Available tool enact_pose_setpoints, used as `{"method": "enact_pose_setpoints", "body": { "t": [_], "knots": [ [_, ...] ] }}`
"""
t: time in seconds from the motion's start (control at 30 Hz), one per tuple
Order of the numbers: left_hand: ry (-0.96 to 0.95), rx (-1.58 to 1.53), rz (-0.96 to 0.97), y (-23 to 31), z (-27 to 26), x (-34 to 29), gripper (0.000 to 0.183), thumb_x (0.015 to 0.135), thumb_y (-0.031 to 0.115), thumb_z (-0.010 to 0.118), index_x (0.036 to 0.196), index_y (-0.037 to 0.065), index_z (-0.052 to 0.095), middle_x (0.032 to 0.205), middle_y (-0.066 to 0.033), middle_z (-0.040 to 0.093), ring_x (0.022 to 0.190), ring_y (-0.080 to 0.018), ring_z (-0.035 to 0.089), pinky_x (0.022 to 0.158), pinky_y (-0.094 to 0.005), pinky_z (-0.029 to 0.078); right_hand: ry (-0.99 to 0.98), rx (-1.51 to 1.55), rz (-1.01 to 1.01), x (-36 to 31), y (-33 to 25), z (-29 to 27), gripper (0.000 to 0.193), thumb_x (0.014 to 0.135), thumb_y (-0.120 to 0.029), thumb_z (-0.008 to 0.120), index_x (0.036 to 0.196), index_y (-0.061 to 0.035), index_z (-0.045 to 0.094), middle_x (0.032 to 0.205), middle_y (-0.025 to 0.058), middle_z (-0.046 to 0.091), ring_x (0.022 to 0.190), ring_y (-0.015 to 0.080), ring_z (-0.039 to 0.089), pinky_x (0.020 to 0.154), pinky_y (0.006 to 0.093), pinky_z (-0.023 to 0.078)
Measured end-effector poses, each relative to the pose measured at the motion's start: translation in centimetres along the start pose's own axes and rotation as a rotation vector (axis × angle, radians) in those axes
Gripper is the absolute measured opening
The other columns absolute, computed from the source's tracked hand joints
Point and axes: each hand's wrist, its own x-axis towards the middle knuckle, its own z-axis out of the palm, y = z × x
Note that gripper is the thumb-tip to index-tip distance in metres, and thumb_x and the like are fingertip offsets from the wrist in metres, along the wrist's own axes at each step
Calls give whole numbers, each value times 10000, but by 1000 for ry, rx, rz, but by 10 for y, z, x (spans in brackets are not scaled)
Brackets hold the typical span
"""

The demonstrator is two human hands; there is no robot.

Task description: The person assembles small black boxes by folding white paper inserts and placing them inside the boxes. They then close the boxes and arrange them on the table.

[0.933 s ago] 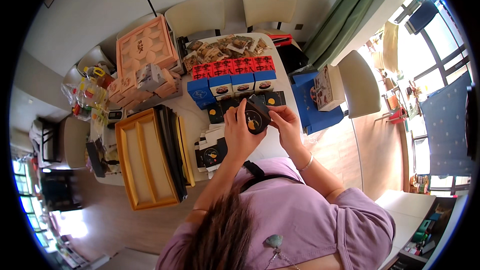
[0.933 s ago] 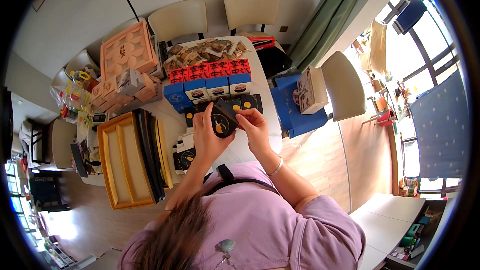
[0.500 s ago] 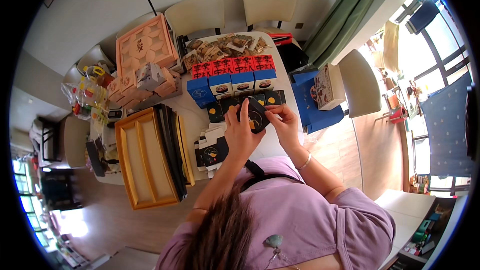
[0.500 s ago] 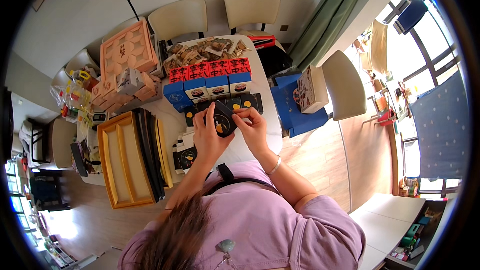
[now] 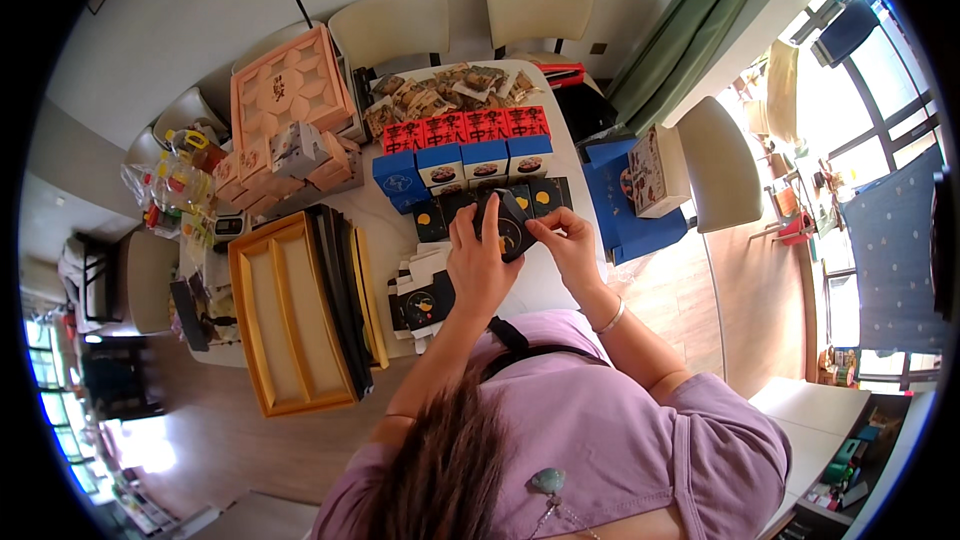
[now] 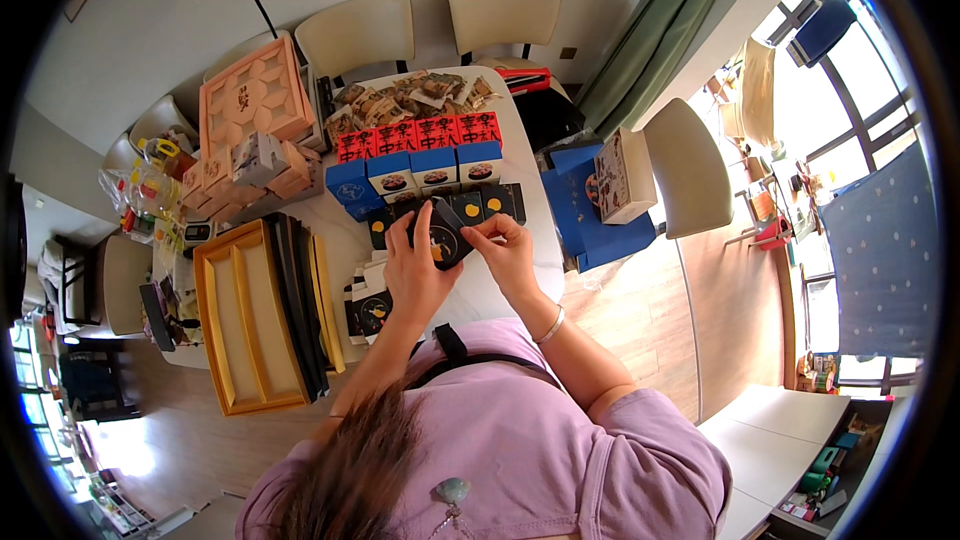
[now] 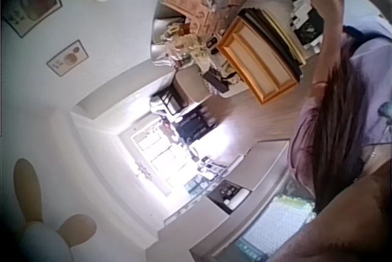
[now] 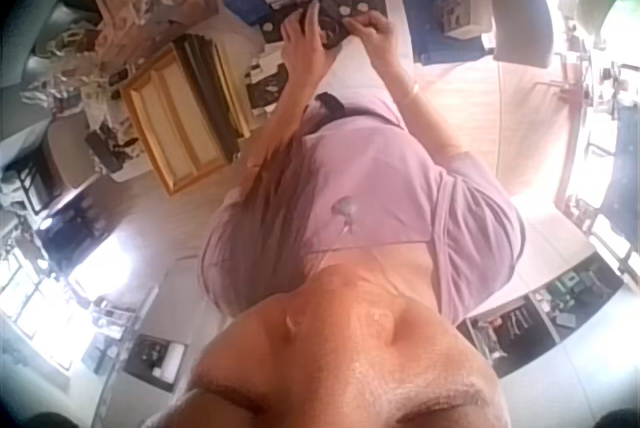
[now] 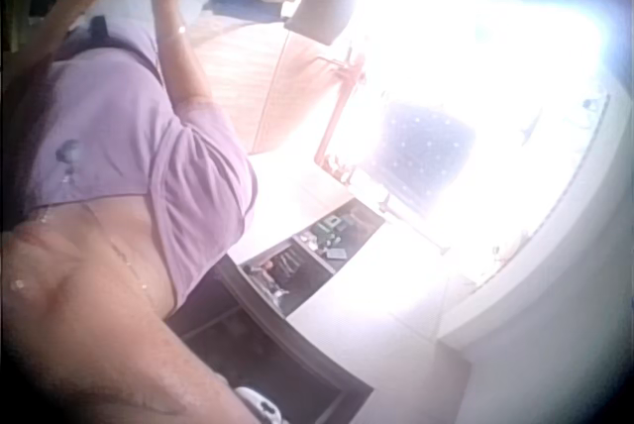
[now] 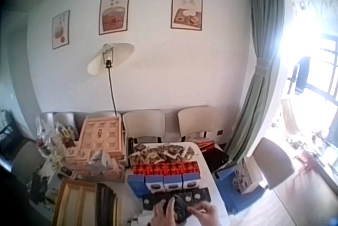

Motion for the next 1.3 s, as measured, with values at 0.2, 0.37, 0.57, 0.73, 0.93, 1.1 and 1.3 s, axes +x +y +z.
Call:
{"method": "enact_pose_setpoints", "body": {
  "t": [0.2,0.37,0.57,0.73,0.93,1.1,1.3],
  "knots": [
    [0,-21,46,4,2,0,970,518,98,854,1391,131,430,1202,-179,471,1069,-382,533,727,-422,566,41,83,-205,2,-4,12,139,845,-9,702,981,10,716,976,50,661,851,87,610,694,211,479],
    [17,-14,72,4,5,-3,950,526,106,842,1388,136,444,1184,-173,485,1053,-372,541,711,-416,569,45,95,-179,4,6,8,179,837,-6,697,1015,11,715,1016,80,670,945,144,638,813,253,501],
    [19,-74,-8,6,5,-3,875,568,138,833,1369,165,482,1138,-161,490,1033,-361,539,689,-408,562,28,-325,-419,-12,-15,21,251,845,-4,678,1096,1,684,1147,133,651,1039,228,639,868,296,497],
    [-54,-98,-80,-10,17,-10,801,600,183,824,1336,192,507,1086,-147,493,1010,-354,544,679,-426,552,39,-192,-268,-28,6,31,400,804,2,710,1189,-4,600,1239,154,619,1084,276,628,887,324,498],
    [-120,-262,-148,-40,41,-27,755,560,199,851,1241,177,524,1036,-144,506,948,-353,569,716,-420,540,-43,-444,-384,-21,33,17,366,767,-9,740,1112,-29,620,1144,146,655,981,326,657,815,350,531],
    [-276,-837,-416,-72,65,-37,642,681,106,812,1241,149,500,1087,-104,551,936,-301,585,755,-373,530,-284,-539,-441,-15,26,13,617,724,-117,811,1270,-46,534,1265,176,568,1111,353,581,850,368,520],
    [-602,-1865,-876,-94,51,-32,681,955,614,324,1446,146,380,1330,-175,544,1156,-353,596,854,-531,566,-470,-675,-463,-5,11,7,1086,605,-255,904,1465,-46,276,1445,230,339,1334,410,360,1073,453,369]
  ]
}}
